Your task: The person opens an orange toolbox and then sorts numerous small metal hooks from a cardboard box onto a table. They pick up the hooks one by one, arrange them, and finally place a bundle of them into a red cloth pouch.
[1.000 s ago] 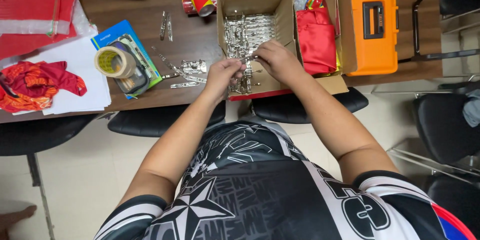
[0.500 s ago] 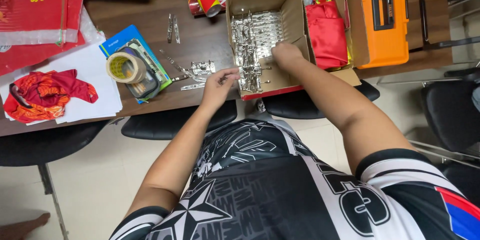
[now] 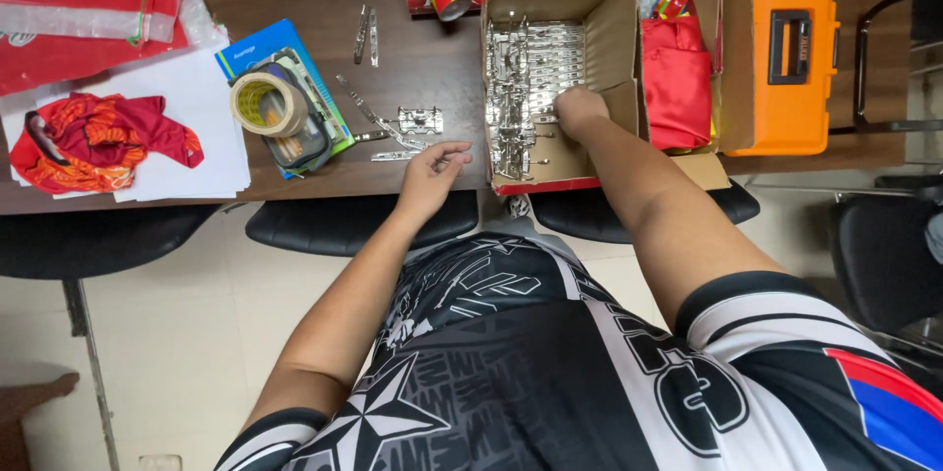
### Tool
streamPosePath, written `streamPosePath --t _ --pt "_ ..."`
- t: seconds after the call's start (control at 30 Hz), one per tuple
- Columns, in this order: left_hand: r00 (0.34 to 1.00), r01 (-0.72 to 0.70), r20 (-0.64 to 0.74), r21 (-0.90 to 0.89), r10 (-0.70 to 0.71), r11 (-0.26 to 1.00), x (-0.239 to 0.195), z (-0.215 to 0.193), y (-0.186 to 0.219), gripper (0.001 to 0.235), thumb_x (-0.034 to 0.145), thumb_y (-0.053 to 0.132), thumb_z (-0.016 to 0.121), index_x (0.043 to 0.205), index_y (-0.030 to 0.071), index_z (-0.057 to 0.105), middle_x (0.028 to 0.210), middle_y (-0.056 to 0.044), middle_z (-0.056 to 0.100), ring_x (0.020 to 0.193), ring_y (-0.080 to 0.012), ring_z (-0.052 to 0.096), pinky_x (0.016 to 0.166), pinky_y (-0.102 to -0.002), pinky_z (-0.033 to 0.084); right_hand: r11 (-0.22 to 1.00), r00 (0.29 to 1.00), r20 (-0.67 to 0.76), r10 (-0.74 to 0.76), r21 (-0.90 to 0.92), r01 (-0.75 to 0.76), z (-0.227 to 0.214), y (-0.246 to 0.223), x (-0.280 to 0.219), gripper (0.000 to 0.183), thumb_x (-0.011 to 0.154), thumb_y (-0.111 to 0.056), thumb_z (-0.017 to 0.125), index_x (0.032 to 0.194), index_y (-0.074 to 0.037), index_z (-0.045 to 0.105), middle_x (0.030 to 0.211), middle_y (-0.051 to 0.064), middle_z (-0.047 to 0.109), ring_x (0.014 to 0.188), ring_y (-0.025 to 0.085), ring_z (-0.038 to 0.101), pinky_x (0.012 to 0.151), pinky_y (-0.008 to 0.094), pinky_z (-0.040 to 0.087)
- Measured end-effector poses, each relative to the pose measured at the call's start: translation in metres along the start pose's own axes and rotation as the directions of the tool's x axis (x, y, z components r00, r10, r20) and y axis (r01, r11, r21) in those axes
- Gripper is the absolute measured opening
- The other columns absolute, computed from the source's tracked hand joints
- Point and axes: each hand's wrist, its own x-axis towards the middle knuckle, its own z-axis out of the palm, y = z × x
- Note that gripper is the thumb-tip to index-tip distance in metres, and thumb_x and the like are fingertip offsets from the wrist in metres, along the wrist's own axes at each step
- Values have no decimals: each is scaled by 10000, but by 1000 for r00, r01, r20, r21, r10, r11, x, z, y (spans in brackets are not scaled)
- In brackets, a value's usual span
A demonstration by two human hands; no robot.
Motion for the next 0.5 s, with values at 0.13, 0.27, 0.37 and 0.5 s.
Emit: streamPosePath --t 0.13,0.27,0.37,0.5 --pt "1000 -1 -23 -7 1 1000 -3 -5 -4 286 997 118 648 1268 43 703 1063 -51 772 849 -53 617 796 -216 517 997 998 24 60 38 -60 -4 -1 -1 217 942 -131 614 1084 -105 775 1162 168 725 1111 318 686 925 428 565" --pt "999 11 -43 -5 -11 1000 -7 -8 2 283 998 112 649 1265 33 702 1060 -57 773 846 -54 612 791 -218 512 998 998 3 65 24 -65 9 2 6 218 954 -161 620 1094 -119 781 1170 159 730 1103 310 692 913 422 568" --pt "999 4 -51 -12 -4 1000 -5 -10 -2 282 997 108 646 1262 29 700 1059 -57 771 852 -56 621 800 -220 519 997 997 5 71 40 -71 7 0 7 230 959 -152 616 1109 -158 789 1179 144 732 1108 301 693 922 420 567" --pt "999 6 -54 -23 -7 1000 -8 -10 0 280 998 104 643 1261 26 699 1057 -56 769 856 -58 628 809 -222 526 996 998 20 67 53 -68 3 -1 3 228 948 -158 631 1118 -165 784 1171 133 732 1110 295 688 927 418 562"
